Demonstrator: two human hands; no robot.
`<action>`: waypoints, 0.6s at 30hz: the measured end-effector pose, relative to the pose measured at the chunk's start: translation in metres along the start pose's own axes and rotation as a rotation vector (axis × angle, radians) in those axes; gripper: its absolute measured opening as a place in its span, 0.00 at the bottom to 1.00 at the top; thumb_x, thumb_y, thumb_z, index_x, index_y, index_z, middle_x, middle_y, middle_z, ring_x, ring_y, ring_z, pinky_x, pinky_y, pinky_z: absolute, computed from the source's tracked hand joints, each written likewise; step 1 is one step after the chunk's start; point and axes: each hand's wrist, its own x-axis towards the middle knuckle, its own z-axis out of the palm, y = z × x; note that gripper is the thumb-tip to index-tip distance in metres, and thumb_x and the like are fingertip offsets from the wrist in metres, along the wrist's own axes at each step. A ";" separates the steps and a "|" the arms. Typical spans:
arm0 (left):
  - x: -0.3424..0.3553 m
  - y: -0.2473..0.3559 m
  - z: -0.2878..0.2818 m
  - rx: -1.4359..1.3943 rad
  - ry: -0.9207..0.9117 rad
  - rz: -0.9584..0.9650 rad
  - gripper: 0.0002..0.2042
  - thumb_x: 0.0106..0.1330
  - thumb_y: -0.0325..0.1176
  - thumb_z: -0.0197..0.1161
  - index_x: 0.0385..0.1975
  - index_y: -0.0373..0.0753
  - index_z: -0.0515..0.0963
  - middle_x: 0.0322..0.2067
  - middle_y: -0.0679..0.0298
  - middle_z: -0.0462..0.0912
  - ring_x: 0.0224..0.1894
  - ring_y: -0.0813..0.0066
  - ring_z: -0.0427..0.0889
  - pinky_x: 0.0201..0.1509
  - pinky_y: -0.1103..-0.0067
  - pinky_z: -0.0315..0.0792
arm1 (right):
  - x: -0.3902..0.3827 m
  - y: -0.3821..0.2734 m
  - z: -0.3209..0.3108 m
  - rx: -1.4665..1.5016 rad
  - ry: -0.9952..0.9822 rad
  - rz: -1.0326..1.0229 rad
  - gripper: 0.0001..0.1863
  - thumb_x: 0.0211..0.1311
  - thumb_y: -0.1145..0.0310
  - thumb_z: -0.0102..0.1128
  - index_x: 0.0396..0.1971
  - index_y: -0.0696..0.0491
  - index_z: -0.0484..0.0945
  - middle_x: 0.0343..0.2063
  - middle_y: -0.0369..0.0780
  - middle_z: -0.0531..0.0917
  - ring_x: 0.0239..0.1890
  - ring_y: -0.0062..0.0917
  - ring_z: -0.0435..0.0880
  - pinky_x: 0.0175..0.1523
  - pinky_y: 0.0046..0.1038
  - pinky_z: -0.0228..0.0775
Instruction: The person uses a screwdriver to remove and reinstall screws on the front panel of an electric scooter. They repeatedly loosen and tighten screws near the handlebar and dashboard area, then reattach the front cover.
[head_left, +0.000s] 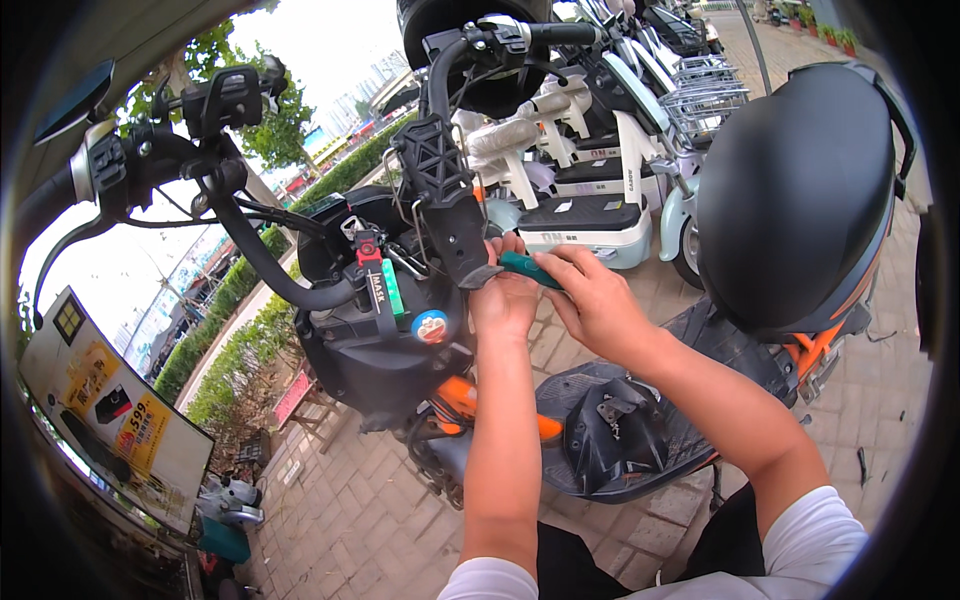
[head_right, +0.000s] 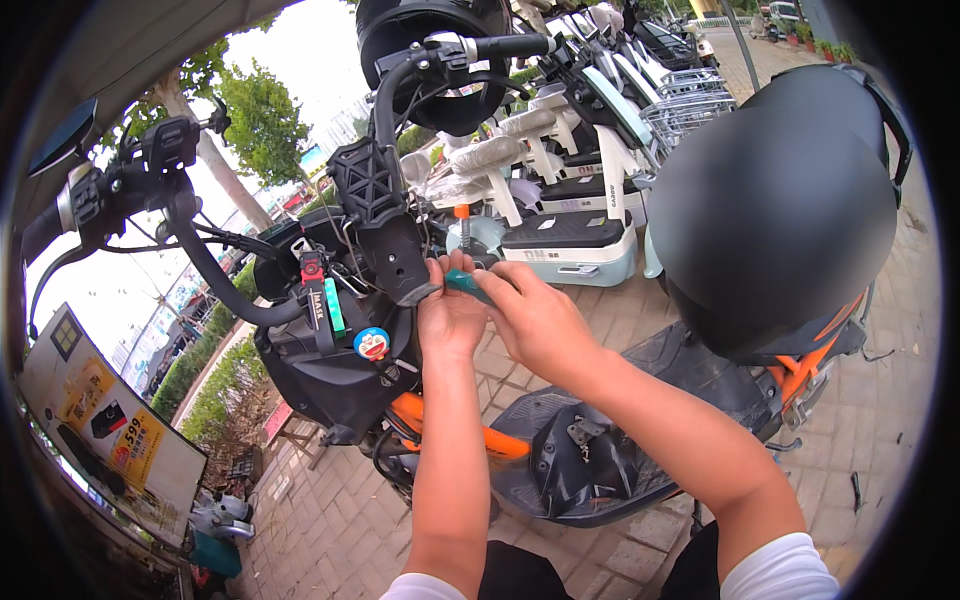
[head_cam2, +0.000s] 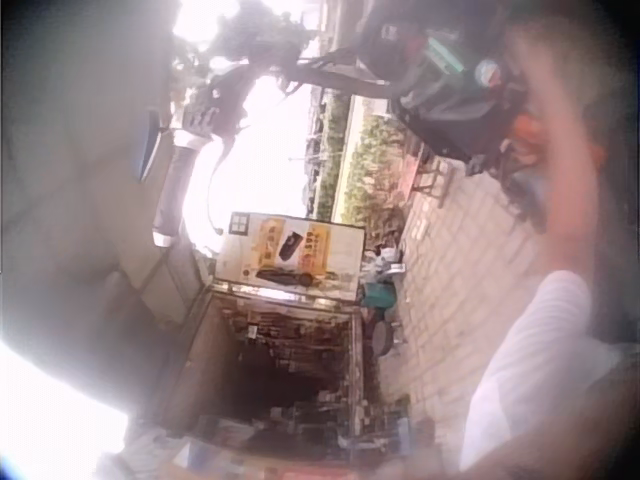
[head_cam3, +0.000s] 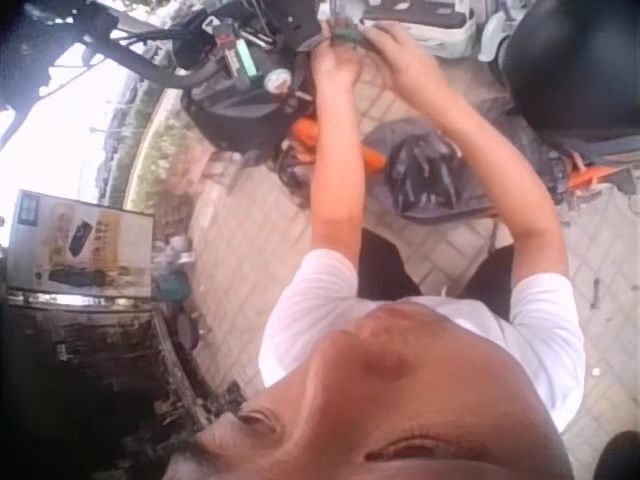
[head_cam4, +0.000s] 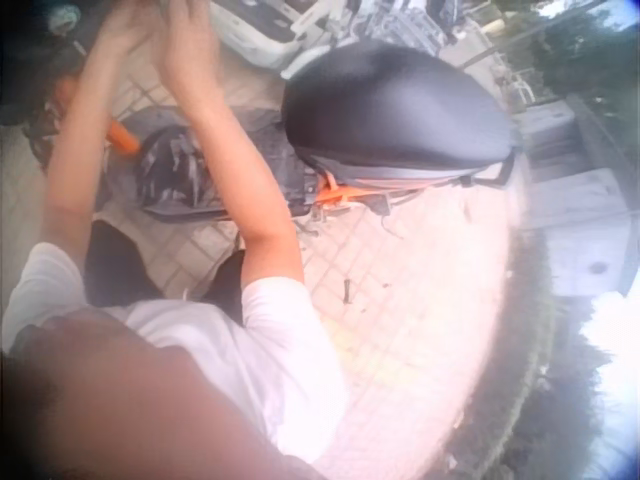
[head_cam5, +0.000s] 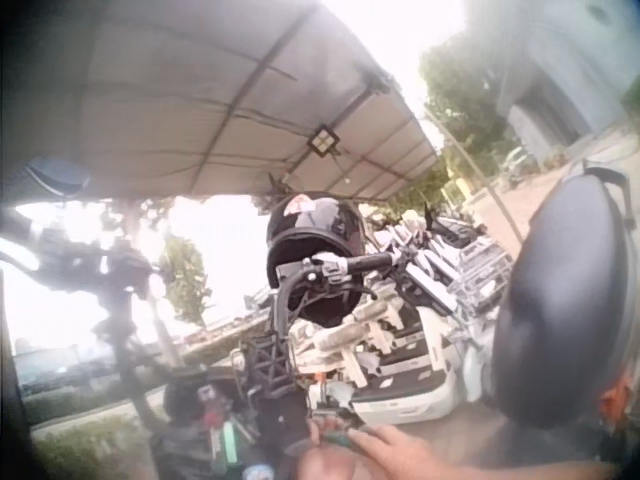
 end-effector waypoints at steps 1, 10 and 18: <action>0.001 -0.001 -0.001 -0.035 -0.073 0.002 0.08 0.69 0.37 0.55 0.42 0.42 0.75 0.48 0.62 0.79 0.52 0.70 0.75 0.55 0.66 0.67 | 0.000 0.000 -0.002 0.019 -0.004 0.066 0.16 0.61 0.66 0.58 0.42 0.62 0.74 0.24 0.47 0.78 0.26 0.42 0.80 0.34 0.34 0.73; 0.006 -0.002 -0.007 0.010 0.011 0.017 0.10 0.69 0.39 0.53 0.44 0.42 0.74 0.49 0.64 0.78 0.53 0.70 0.73 0.58 0.67 0.64 | 0.001 0.011 0.007 -0.263 -0.012 -0.347 0.18 0.72 0.56 0.42 0.44 0.57 0.71 0.20 0.41 0.75 0.12 0.23 0.72 0.18 0.28 0.65; 0.001 0.000 -0.002 -0.003 0.106 0.008 0.08 0.67 0.36 0.56 0.41 0.41 0.75 0.40 0.67 0.81 0.48 0.72 0.76 0.54 0.72 0.65 | -0.013 0.007 -0.002 -0.205 -0.162 -0.072 0.21 0.58 0.67 0.61 0.50 0.55 0.71 0.29 0.45 0.75 0.24 0.39 0.75 0.31 0.36 0.70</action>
